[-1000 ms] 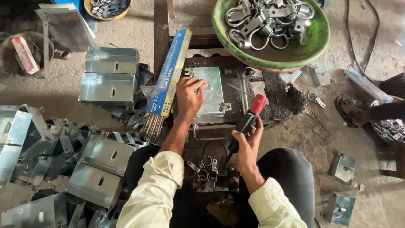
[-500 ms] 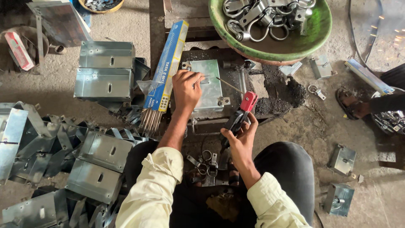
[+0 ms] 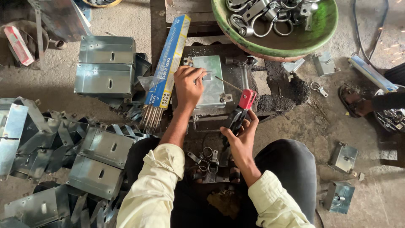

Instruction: The person welds metal components onto rectangular metal boxes. The person places a small metal bracket onto a box, uses a hammer to position it, and then uses a welding tool to spot-weld the bracket in place.

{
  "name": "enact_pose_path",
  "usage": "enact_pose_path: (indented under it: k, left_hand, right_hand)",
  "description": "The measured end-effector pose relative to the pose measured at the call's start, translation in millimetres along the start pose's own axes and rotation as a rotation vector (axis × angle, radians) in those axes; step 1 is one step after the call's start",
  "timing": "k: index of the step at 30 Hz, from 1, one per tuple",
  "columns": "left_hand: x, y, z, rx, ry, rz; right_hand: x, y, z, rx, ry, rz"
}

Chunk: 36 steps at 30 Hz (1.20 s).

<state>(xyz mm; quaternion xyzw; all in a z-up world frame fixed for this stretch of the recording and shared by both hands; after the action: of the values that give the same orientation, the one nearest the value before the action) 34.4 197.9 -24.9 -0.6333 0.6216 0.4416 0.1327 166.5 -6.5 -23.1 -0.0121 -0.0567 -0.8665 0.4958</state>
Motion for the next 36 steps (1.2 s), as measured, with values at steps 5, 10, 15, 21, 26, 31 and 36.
enact_pose_path:
  k: [5,10,15,21,26,31,36]
  left_hand:
    - [3.0,-1.3,4.6,0.014,0.001,-0.003]
    - [-0.5,3.2,-4.3,-0.008,-0.016,-0.009]
    - [-5.1,11.7,-15.7,0.008,-0.028,-0.016]
    - [-2.9,10.6,-11.1,-0.002,0.030,0.007]
    - [-3.0,9.6,-8.6,0.021,0.076,0.043]
    - [-4.4,15.0,-15.6,0.002,0.090,0.068]
    - [-4.7,18.1,-19.5,-0.027,0.036,0.097]
  right_hand:
    - [1.0,-2.8,-0.7,0.075,0.033,0.003]
    - [2.0,-5.3,-1.7,0.048,0.008,0.006]
    - [2.2,-6.3,0.7,0.035,0.008,0.005]
    - [4.3,-6.0,6.5,0.070,0.059,0.015]
    - [1.5,-6.9,-3.7,0.026,0.059,0.008]
    - [1.6,-7.1,-3.8,-0.001,0.051,0.030]
    - [0.1,-5.0,-8.1,0.057,0.011,0.009]
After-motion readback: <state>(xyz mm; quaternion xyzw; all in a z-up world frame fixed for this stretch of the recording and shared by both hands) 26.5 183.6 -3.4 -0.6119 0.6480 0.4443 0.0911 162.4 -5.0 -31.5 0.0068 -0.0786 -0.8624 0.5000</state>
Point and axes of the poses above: each hand's wrist, its own x-axis away from the middle knuckle, its own y-axis out of the back of the hand, z = x × y, the point moved 5 cm from there along -x, towards the middle knuckle, and after that the axes turned 11 degrees about x, right-handed, at the moved point
